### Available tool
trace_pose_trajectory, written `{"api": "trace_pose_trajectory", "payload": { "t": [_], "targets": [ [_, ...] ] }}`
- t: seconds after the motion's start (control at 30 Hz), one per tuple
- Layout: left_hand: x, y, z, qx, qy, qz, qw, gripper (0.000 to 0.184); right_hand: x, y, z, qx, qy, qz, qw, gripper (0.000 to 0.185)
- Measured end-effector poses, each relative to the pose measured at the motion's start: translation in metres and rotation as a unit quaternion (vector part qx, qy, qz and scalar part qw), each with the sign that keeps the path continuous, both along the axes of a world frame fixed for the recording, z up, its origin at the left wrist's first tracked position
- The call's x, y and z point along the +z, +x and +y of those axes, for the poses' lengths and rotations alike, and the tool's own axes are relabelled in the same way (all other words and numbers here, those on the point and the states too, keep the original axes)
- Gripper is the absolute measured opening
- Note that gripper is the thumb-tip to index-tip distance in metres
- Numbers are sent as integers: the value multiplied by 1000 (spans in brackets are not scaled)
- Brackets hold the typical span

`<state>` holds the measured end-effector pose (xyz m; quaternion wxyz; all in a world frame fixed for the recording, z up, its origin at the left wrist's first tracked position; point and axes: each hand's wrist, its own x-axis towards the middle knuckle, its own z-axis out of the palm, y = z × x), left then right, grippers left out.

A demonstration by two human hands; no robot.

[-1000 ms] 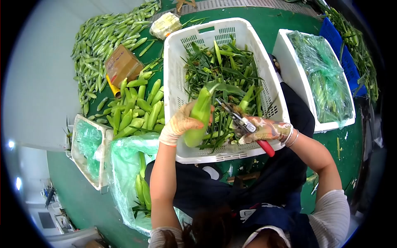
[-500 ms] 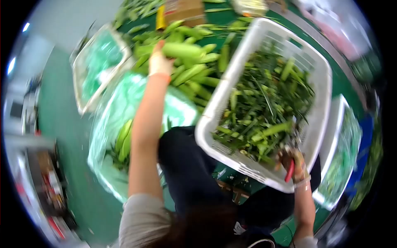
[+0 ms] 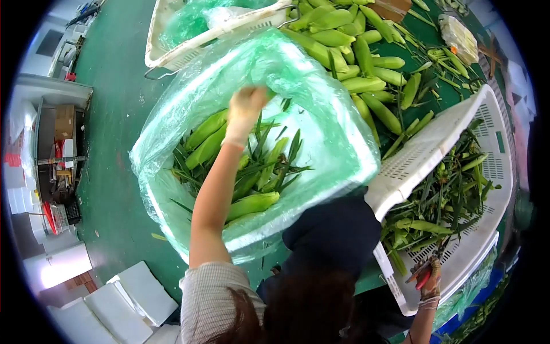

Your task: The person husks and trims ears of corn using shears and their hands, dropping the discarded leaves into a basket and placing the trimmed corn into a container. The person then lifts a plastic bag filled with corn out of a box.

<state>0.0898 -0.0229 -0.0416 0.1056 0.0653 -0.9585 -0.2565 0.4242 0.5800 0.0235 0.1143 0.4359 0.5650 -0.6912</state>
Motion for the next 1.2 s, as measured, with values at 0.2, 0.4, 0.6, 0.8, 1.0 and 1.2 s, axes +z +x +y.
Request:
{"api": "trace_pose_trajectory", "payload": {
  "t": [0.2, 0.4, 0.6, 0.8, 1.0, 1.2],
  "targets": [
    [-97, 110, -108, 386, -205, -245, 865, 67, 12, -14, -12, 91, 58, -37, 993, 34],
    [-54, 124, -157, 173, -167, -494, 836, 76, 33, -2, -11, 187, 167, 17, 968, 31],
    [-26, 145, -100, 75, -245, -388, 885, 77, 25, 32, -9, 203, 178, 23, 963, 41],
    [64, 107, 2, -72, 89, -72, 991, 81, 105, 7, -71, 472, 538, -71, 695, 82],
    [208, 71, 207, -340, -86, 149, 924, 54, 138, -43, -112, 367, 401, 58, 838, 91],
    [218, 88, 311, -491, -99, 99, 860, 52, 135, -58, -78, 246, 365, 178, 880, 91]
  ]
}}
